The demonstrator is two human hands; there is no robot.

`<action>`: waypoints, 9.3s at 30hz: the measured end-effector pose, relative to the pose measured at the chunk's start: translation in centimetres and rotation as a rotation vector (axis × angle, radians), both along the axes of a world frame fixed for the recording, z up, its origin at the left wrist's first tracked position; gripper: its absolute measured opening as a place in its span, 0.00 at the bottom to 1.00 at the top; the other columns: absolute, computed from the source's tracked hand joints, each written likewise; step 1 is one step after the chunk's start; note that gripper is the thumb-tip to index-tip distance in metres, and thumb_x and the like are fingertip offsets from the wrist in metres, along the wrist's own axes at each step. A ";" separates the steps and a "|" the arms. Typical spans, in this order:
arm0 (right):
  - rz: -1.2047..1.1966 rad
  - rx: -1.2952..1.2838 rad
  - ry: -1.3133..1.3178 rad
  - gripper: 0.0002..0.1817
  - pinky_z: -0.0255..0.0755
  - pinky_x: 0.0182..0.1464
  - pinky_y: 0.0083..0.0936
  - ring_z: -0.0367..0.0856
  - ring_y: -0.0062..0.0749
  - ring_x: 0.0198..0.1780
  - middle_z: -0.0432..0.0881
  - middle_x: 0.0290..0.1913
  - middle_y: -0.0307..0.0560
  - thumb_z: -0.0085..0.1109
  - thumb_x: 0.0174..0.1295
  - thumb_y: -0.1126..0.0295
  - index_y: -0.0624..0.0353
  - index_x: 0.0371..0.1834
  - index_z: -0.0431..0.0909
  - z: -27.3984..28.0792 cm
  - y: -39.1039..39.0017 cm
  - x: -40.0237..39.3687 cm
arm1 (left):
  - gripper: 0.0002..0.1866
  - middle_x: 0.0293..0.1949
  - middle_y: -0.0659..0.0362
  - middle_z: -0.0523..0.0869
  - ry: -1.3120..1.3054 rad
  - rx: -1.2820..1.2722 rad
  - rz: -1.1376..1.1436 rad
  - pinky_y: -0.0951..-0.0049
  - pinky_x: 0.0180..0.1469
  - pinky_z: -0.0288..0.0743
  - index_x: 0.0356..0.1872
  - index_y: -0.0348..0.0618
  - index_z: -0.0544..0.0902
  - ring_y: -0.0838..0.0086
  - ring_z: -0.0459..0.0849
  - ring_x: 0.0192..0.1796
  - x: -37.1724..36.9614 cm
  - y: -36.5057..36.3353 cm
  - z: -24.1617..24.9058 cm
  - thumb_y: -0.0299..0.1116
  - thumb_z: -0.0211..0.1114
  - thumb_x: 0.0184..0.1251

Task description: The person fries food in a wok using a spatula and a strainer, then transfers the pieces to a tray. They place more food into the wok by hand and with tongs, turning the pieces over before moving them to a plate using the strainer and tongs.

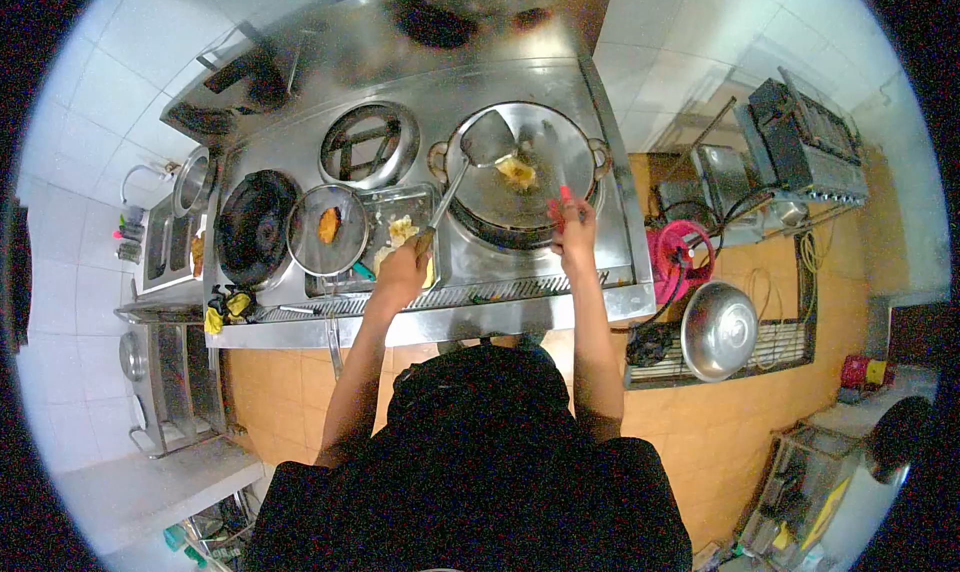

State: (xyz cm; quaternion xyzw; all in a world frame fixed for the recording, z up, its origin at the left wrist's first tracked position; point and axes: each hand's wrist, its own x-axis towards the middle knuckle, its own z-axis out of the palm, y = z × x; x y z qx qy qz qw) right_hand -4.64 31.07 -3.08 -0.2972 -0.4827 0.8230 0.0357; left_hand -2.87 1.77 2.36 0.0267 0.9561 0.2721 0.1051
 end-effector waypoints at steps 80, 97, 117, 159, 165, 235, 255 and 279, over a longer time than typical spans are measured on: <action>0.032 -0.353 0.000 0.12 0.49 0.12 0.14 0.55 0.15 0.13 0.83 0.39 0.47 0.55 0.70 0.65 0.44 0.50 0.63 -2.7 -1.4 2.2 | 0.15 0.35 0.36 0.84 0.012 0.023 0.031 0.45 0.45 0.75 0.51 0.37 0.76 0.40 0.83 0.41 1.5 0.7 1.1 0.35 0.59 0.68; 0.051 -0.363 -0.001 0.11 0.49 0.13 0.14 0.54 0.15 0.13 0.84 0.38 0.49 0.55 0.70 0.64 0.42 0.50 0.64 -2.0 -1.5 2.9 | 0.13 0.33 0.35 0.84 0.056 0.042 0.050 0.45 0.43 0.75 0.46 0.36 0.76 0.39 0.83 0.40 1.7 0.5 0.8 0.34 0.60 0.67; 0.044 -0.155 -0.039 0.15 0.49 0.13 0.16 0.53 0.15 0.12 0.83 0.40 0.47 0.57 0.69 0.62 0.44 0.54 0.63 -2.1 -1.7 3.4 | 0.16 0.36 0.36 0.84 -0.011 0.041 0.062 0.47 0.47 0.74 0.50 0.36 0.77 0.40 0.82 0.44 1.3 0.3 1.5 0.35 0.58 0.68; 0.035 -0.127 0.023 0.14 0.49 0.15 0.15 0.54 0.15 0.14 0.83 0.39 0.44 0.53 0.71 0.54 0.41 0.53 0.64 -0.6 -2.6 2.9 | 0.21 0.41 0.37 0.85 -0.019 0.125 0.118 0.51 0.48 0.75 0.57 0.38 0.77 0.41 0.83 0.46 1.3 -1.0 -1.3 0.38 0.61 0.67; 0.002 -0.278 0.028 0.10 0.50 0.15 0.16 0.53 0.15 0.14 0.83 0.40 0.44 0.52 0.72 0.56 0.42 0.50 0.65 -0.5 -2.6 2.5 | 0.19 0.38 0.37 0.85 0.017 0.106 0.136 0.49 0.46 0.75 0.55 0.40 0.78 0.40 0.83 0.43 2.3 -0.4 -1.7 0.37 0.61 0.66; 0.690 1.655 -0.233 0.18 0.76 0.46 0.50 0.82 0.61 0.43 0.84 0.39 0.64 0.56 0.60 0.61 0.59 0.50 0.76 2.9 3.8 0.6 | 0.19 0.38 0.38 0.84 -0.062 0.178 0.108 0.53 0.46 0.74 0.49 0.36 0.80 0.42 0.82 0.44 1.9 -4.4 0.2 0.41 0.62 0.66; 0.458 0.222 -0.187 0.15 0.48 0.13 0.19 0.58 0.16 0.15 0.72 0.27 0.37 0.49 0.69 0.55 0.57 0.42 0.73 2.4 6.2 2.0 | 0.16 0.38 0.38 0.84 -0.015 0.069 -0.006 0.49 0.47 0.75 0.48 0.36 0.78 0.42 0.83 0.44 0.9 0.9 -0.1 0.38 0.61 0.67; 0.286 -0.474 -0.037 0.24 0.53 0.13 0.16 0.58 0.15 0.12 0.72 0.24 0.34 0.48 0.70 0.43 0.50 0.54 0.76 -0.5 2.4 5.1 | 0.19 0.38 0.41 0.85 -0.092 0.388 0.179 0.61 0.44 0.75 0.53 0.34 0.79 0.51 0.84 0.40 0.8 -2.6 -1.6 0.34 0.63 0.65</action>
